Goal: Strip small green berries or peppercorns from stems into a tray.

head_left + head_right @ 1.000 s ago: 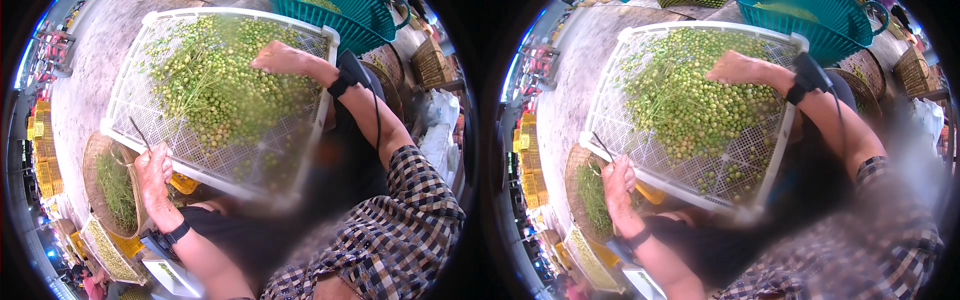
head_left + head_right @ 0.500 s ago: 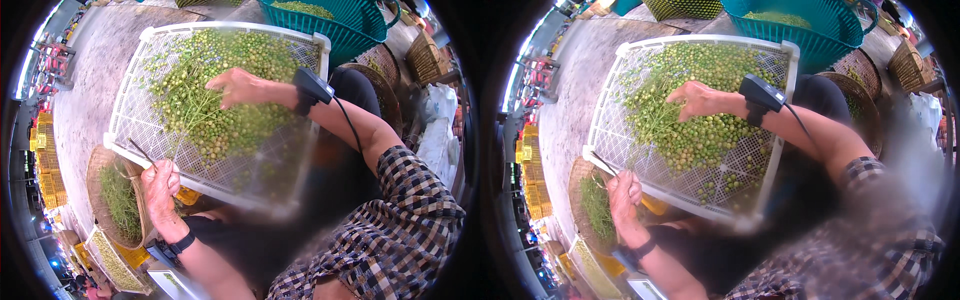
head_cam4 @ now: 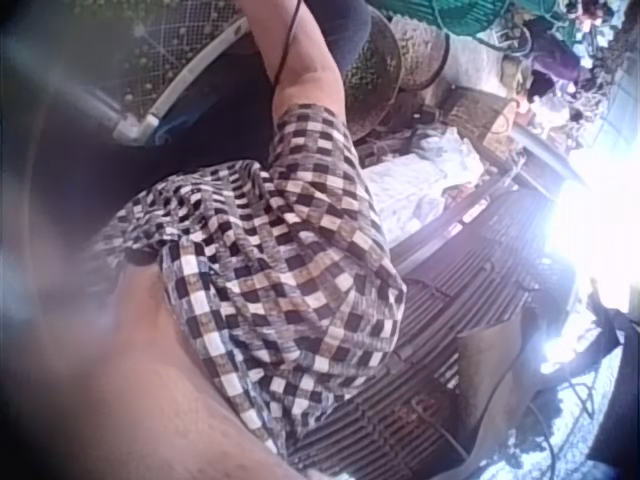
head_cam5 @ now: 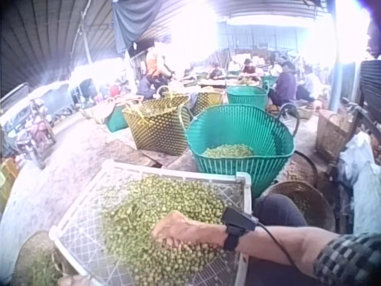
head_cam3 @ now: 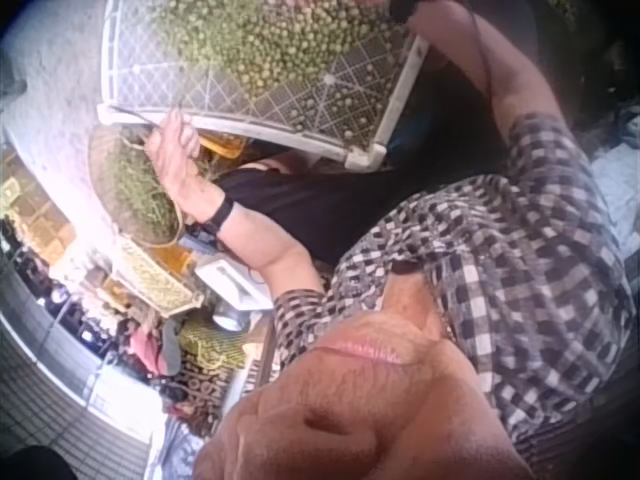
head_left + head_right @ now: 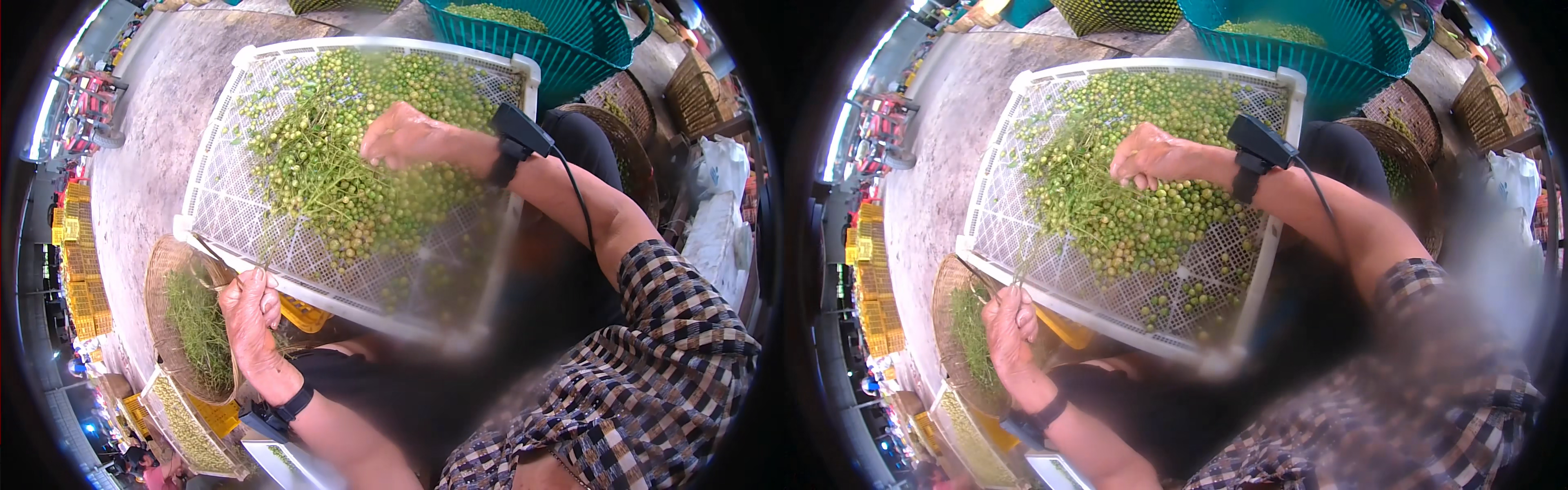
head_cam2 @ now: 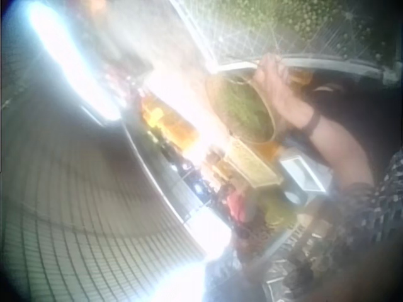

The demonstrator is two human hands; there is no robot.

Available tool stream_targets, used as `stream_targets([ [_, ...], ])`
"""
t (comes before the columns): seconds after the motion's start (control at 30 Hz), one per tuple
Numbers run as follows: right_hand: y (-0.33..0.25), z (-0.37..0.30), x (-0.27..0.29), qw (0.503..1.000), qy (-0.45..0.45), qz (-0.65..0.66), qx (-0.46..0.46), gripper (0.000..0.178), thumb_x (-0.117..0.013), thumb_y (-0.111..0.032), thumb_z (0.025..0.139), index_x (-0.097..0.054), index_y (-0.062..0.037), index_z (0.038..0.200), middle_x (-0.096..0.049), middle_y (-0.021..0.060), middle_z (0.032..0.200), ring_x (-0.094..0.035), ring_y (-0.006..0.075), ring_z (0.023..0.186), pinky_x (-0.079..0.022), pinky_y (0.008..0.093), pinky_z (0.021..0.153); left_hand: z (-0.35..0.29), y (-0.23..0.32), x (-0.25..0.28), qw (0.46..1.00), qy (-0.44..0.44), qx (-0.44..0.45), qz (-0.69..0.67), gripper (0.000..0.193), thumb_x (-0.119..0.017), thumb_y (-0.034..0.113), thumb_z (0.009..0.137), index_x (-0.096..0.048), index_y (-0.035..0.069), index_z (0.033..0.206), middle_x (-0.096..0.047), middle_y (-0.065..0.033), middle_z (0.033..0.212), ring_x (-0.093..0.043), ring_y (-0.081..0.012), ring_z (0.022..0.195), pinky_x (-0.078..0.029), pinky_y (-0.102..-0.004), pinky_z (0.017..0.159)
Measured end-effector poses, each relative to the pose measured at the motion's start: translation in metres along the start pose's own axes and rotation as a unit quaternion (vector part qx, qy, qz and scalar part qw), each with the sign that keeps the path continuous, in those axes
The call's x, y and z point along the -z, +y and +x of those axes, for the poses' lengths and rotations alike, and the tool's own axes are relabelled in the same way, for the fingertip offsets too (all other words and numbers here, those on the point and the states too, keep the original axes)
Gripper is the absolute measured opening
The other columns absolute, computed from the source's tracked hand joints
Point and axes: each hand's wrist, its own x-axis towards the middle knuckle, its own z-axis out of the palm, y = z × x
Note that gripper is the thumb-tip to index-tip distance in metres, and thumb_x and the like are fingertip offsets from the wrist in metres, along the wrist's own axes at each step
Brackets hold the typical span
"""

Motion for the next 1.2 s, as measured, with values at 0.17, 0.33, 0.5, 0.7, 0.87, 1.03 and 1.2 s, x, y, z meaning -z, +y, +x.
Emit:
stream_targets([
  [0.17,0.002,0.003,0.005,0.991,0.036,0.127,-0.015,0.013,-0.063,-0.005,0.081,-0.063,0.0039,0.09,-0.065,0.0113,0.081,-0.063,0.0161,0.063,-0.052,0.0268,0.054,-0.004,0.008,-0.003,0.999,0.022,0.002,0.03,0.025,-0.058,0.02,0.091,-0.056,0.003,0.073,-0.041,0.0031,0.052,-0.033,-0.004,0.04,-0.024,-0.0184,0.037],
  [0.33,0.011,0.011,0.007,0.95,0.062,0.305,-0.018,0.017,-0.063,-0.002,0.081,-0.06,0.001,0.098,-0.063,0.0088,0.086,-0.064,0.0176,0.072,-0.054,0.028,0.064,-0.006,0.014,-0.006,0.999,0.008,-0.006,0.043,0.025,-0.058,0.02,0.091,-0.056,0.003,0.073,-0.041,0.0032,0.052,-0.033,-0.0039,0.04,-0.024,-0.0186,0.037],
  [0.5,0.012,0.02,0.003,0.845,0.112,0.522,-0.023,0.023,-0.055,0.008,0.082,-0.053,0.0028,0.104,-0.059,0.0088,0.089,-0.058,0.0191,0.075,-0.052,0.0291,0.07,-0.007,0.024,-0.016,0.998,0.004,-0.013,0.063,0.025,-0.058,0.02,0.091,-0.056,0.003,0.073,-0.041,0.0036,0.051,-0.032,-0.0034,0.04,-0.023,-0.0185,0.037],
  [0.7,0.001,0.009,0.029,0.859,0.151,0.489,0.027,0.022,-0.058,0.0,0.083,-0.056,0.0046,0.104,-0.06,0.008,0.082,-0.056,0.0141,0.067,-0.047,0.0241,0.059,-0.021,0.037,0.009,0.988,0.116,-0.075,0.068,0.025,-0.06,0.021,0.089,-0.055,0.006,0.07,-0.039,0.0048,0.05,-0.029,-0.0029,0.039,-0.019,-0.0192,0.034],
  [0.87,-0.023,-0.02,0.033,0.967,0.183,0.173,0.038,0.025,-0.068,-0.01,0.079,-0.063,0.0058,0.097,-0.064,0.0097,0.076,-0.058,0.0121,0.061,-0.047,0.0251,0.054,-0.038,0.048,0.067,0.966,0.218,-0.12,0.073,0.025,-0.057,0.024,0.091,-0.053,0.008,0.072,-0.039,0.0039,0.05,-0.029,-0.004,0.038,-0.02,-0.0199,0.032],
  [1.03,-0.02,-0.018,0.028,0.979,0.163,-0.018,0.117,0.018,-0.07,-0.013,0.076,-0.068,0.0015,0.086,-0.066,0.0093,0.077,-0.06,0.013,0.066,-0.047,0.0274,0.056,-0.057,0.044,0.092,0.96,0.263,-0.089,0.031,0.027,-0.054,0.029,0.093,-0.052,0.009,0.076,-0.038,0.0039,0.051,-0.03,-0.0045,0.038,-0.019,-0.0198,0.033],
  [1.2,-0.034,-0.03,0.013,0.978,0.179,-0.101,0.034,0.022,-0.066,-0.021,0.079,-0.068,0.0005,0.078,-0.064,0.0084,0.072,-0.058,0.0137,0.063,-0.047,0.0274,0.058,-0.049,0.023,0.058,0.974,0.217,-0.066,0.009,0.027,-0.056,0.026,0.092,-0.052,0.007,0.074,-0.039,0.0034,0.052,-0.029,-0.0051,0.039,-0.019,-0.0206,0.035],
])
